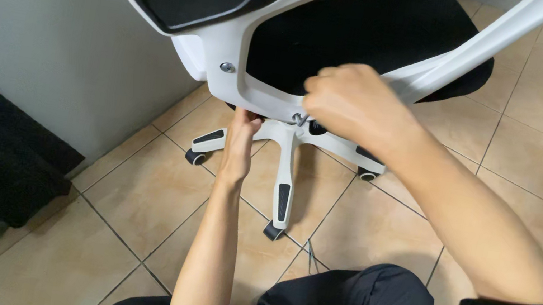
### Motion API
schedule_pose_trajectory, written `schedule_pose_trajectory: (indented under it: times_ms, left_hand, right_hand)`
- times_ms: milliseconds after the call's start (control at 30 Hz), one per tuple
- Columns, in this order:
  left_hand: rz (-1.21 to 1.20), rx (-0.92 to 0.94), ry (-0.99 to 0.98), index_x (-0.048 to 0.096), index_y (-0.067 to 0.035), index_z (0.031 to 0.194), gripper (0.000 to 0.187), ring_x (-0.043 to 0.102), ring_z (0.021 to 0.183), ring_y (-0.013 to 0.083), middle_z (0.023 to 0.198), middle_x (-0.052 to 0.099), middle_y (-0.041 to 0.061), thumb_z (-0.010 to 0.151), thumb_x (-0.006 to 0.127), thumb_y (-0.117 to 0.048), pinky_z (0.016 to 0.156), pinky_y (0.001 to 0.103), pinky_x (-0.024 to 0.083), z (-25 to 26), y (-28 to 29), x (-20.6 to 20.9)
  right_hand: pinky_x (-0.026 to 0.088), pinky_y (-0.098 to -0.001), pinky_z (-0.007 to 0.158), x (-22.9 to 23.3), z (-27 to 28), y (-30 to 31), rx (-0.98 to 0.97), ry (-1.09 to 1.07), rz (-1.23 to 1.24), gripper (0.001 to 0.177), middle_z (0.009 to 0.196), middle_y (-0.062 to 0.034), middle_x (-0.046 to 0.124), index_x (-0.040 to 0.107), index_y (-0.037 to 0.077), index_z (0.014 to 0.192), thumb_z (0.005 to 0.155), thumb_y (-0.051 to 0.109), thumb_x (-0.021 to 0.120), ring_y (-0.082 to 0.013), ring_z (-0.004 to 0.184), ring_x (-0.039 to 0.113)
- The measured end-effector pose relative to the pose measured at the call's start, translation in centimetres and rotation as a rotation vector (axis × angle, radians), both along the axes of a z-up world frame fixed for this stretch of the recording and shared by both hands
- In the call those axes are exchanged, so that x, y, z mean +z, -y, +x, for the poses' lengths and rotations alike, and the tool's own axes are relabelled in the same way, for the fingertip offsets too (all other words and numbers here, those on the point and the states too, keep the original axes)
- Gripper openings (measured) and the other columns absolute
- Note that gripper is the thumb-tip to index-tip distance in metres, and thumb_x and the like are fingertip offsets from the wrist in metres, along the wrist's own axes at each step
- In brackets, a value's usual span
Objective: The person sits on the floor and uses an Allen key to tighten multiple screws on the underside of an office chair, securing the backrest frame to the seat base. The person works methodically on each screw location around the chair's perimeter.
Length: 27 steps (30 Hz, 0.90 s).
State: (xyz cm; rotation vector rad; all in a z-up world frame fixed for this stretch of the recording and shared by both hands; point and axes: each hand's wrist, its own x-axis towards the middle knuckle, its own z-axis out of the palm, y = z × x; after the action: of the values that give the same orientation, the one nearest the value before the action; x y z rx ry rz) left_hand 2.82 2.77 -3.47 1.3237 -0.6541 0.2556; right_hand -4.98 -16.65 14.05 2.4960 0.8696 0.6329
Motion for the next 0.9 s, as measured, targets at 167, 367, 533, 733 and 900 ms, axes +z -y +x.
schedule_pose_trajectory:
  times_ms: [167,367,533,733,900]
  left_hand:
    - [-0.342,-0.305,-0.226,0.047,0.004,0.139,0.053,0.055,0.129,0.0233,0.141,0.056,0.017,0.106,0.035,-0.035,0.114,0.038,0.040,2.7,-1.7,-5.2]
    - [-0.382,-0.288,-0.121,0.044,0.001,0.112,0.016,0.066,0.112,0.0325,0.129,0.061,0.025,0.104,0.048,-0.012,0.100,0.043,0.055,4.0,-2.6,-7.7]
    - [-0.317,-0.363,-0.204,0.051,0.007,0.125,0.035,0.061,0.118,0.0299,0.132,0.062,0.026,0.106,0.039,-0.020,0.106,0.042,0.048,3.1,-3.1,-4.5]
    - [-0.355,-0.472,-0.345,0.040,-0.001,0.153,0.063,0.049,0.141,0.0234,0.151,0.053,0.012,0.098,0.029,-0.027,0.119,0.040,0.034,0.8,-2.3,-0.1]
    - [0.002,-0.009,-0.207,0.037,-0.002,0.156,0.065,0.050,0.139,0.0244,0.154,0.049,0.013,0.096,0.041,-0.028,0.116,0.041,0.038,-0.8,-1.6,-1.5]
  right_hand:
    - [0.051,-0.0438,0.060,-4.3,1.0,-12.7,-0.107,0.079,-0.833,0.011,0.069,-0.0079,0.073,0.074,0.004,0.077,0.078,0.012,0.067,-0.0252,0.069,0.071]
    - [0.054,-0.0417,0.052,-8.5,1.1,-15.8,-0.172,0.239,-1.174,0.012,0.067,-0.0088,0.071,0.078,0.001,0.073,0.068,-0.009,0.084,-0.0256,0.060,0.064]
    - [0.049,-0.0418,0.058,-6.3,1.0,-14.1,-0.079,0.077,-1.021,0.023,0.068,-0.0098,0.076,0.078,0.003,0.078,0.086,0.017,0.062,-0.0265,0.062,0.071]
    - [0.050,-0.0391,0.062,-1.0,1.4,-10.7,0.122,-0.051,-0.566,0.012,0.072,0.0007,0.071,0.078,0.014,0.073,0.083,0.016,0.070,-0.0236,0.071,0.071]
    - [0.055,-0.0470,0.059,1.6,-4.9,-16.4,0.198,-0.165,-0.446,0.010,0.080,-0.0090,0.076,0.076,0.013,0.076,0.067,0.013,0.075,-0.0336,0.077,0.074]
